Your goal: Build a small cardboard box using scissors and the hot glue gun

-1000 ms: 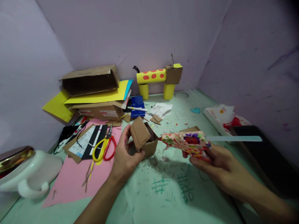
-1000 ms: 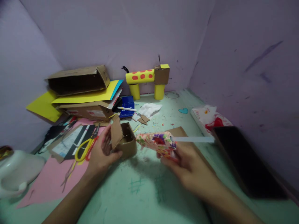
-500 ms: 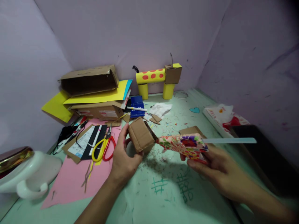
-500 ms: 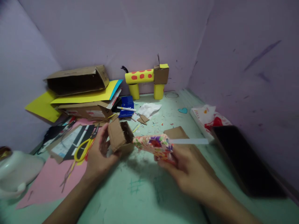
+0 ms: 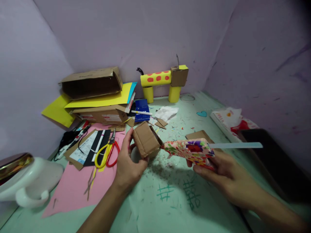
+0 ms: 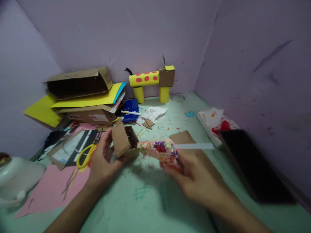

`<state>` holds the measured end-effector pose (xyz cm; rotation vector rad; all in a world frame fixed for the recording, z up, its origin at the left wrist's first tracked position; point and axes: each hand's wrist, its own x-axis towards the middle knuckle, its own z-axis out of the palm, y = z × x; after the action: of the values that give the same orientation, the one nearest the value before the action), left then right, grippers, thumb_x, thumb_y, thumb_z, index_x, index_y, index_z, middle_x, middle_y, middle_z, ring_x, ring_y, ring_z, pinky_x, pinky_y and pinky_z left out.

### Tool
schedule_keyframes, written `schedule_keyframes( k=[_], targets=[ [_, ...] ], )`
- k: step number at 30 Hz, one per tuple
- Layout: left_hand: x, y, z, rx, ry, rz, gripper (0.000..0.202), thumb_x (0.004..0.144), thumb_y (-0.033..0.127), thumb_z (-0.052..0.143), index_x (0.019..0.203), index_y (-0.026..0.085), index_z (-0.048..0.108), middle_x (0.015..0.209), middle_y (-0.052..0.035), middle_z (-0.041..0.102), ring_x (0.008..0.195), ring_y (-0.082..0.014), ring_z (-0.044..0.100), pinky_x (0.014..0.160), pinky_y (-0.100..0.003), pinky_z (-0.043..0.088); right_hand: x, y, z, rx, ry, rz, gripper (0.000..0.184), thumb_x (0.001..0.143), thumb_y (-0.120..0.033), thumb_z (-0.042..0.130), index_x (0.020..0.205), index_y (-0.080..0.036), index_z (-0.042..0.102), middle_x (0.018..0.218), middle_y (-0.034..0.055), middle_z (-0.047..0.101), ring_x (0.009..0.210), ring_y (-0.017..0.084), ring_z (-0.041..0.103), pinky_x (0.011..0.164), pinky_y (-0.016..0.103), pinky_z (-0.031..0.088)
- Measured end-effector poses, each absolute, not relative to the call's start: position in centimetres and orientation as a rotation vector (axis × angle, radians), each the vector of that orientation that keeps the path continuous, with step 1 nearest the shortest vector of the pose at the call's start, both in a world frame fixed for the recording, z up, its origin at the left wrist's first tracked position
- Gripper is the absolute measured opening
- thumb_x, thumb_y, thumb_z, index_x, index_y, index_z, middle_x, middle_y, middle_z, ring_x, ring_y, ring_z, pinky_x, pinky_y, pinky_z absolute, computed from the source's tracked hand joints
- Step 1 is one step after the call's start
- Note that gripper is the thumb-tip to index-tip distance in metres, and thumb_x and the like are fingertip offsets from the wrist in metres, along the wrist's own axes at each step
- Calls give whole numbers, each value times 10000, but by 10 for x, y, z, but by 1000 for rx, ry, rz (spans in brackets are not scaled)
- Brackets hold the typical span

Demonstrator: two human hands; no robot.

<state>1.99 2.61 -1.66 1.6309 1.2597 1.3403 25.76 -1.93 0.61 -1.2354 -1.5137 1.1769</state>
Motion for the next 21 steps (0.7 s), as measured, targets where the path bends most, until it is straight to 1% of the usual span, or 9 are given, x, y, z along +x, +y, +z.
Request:
schedule_keyframes(
  k=[3, 6, 9, 12, 14, 16, 18, 19, 21],
  targets=[
    [22, 26, -15, 1615, 1259, 1323, 897, 616, 161, 704, 1420, 161, 306, 1482, -151, 380, 1341, -311, 399, 1107, -434, 365, 257, -22, 2, -1272, -1572, 1156, 199, 797, -432, 625, 765, -236, 633, 750, 59, 689, 728, 268, 660, 725, 443, 575],
    [25, 25, -13, 1608, 1266, 1314, 895, 614, 168, 707, 1416, 154, 310, 1481, -154, 379, 1343, -315, 392, 1108, -440, 364, 256, -23, 2, -1287, -1605, 1127, 187, 785, -419, 615, 714, -246, 603, 702, 51, 667, 675, 260, 647, 693, 440, 576],
    [27, 24, -11, 1595, 1269, 1310, 889, 610, 187, 717, 1406, 142, 323, 1471, -168, 389, 1334, -329, 401, 1089, -442, 389, 254, -24, 3, -1277, -1615, 1105, 150, 784, -395, 606, 752, -249, 625, 721, 51, 685, 673, 258, 653, 679, 426, 578],
    [29, 23, -11, 1592, 1271, 1311, 900, 602, 189, 729, 1404, 138, 325, 1466, -176, 394, 1329, -335, 409, 1069, -435, 413, 251, -24, 5, -1275, -1601, 1129, 135, 783, -379, 603, 776, -247, 629, 761, 55, 707, 711, 263, 671, 700, 420, 579],
    [30, 23, -10, 1581, 1266, 1312, 905, 596, 187, 731, 1404, 140, 327, 1463, -176, 400, 1328, -338, 411, 1058, -428, 426, 250, -24, 6, -1288, -1589, 1154, 141, 779, -383, 605, 764, -243, 624, 751, 57, 701, 716, 265, 672, 706, 420, 577],
    [29, 25, -10, 1549, 1256, 1317, 900, 595, 190, 725, 1402, 149, 330, 1461, -168, 405, 1334, -337, 406, 1059, -420, 423, 250, -23, 10, -1289, -1558, 1159, 142, 762, -380, 620, 772, -238, 627, 738, 53, 692, 734, 267, 670, 719, 414, 569],
    [27, 26, -9, 1508, 1248, 1320, 907, 598, 194, 716, 1411, 160, 315, 1478, -159, 387, 1345, -326, 395, 1073, -411, 404, 254, -19, 14, -1295, -1485, 1124, 167, 729, -363, 657, 829, -231, 637, 749, 43, 689, 775, 264, 666, 728, 388, 557],
    [26, 27, -8, 1486, 1245, 1313, 918, 599, 199, 713, 1419, 162, 302, 1491, -156, 369, 1352, -321, 387, 1079, -407, 396, 257, -15, 15, -1314, -1428, 1103, 197, 714, -358, 674, 855, -225, 638, 752, 38, 687, 771, 254, 661, 705, 363, 550],
    [22, 28, -7, 1452, 1236, 1266, 952, 600, 220, 719, 1436, 160, 267, 1511, -157, 338, 1364, -317, 369, 1075, -411, 396, 264, -6, 14, -1383, -1295, 1093, 239, 704, -371, 685, 872, -209, 633, 706, 23, 670, 646, 207, 627, 566, 296, 508]
  ],
)
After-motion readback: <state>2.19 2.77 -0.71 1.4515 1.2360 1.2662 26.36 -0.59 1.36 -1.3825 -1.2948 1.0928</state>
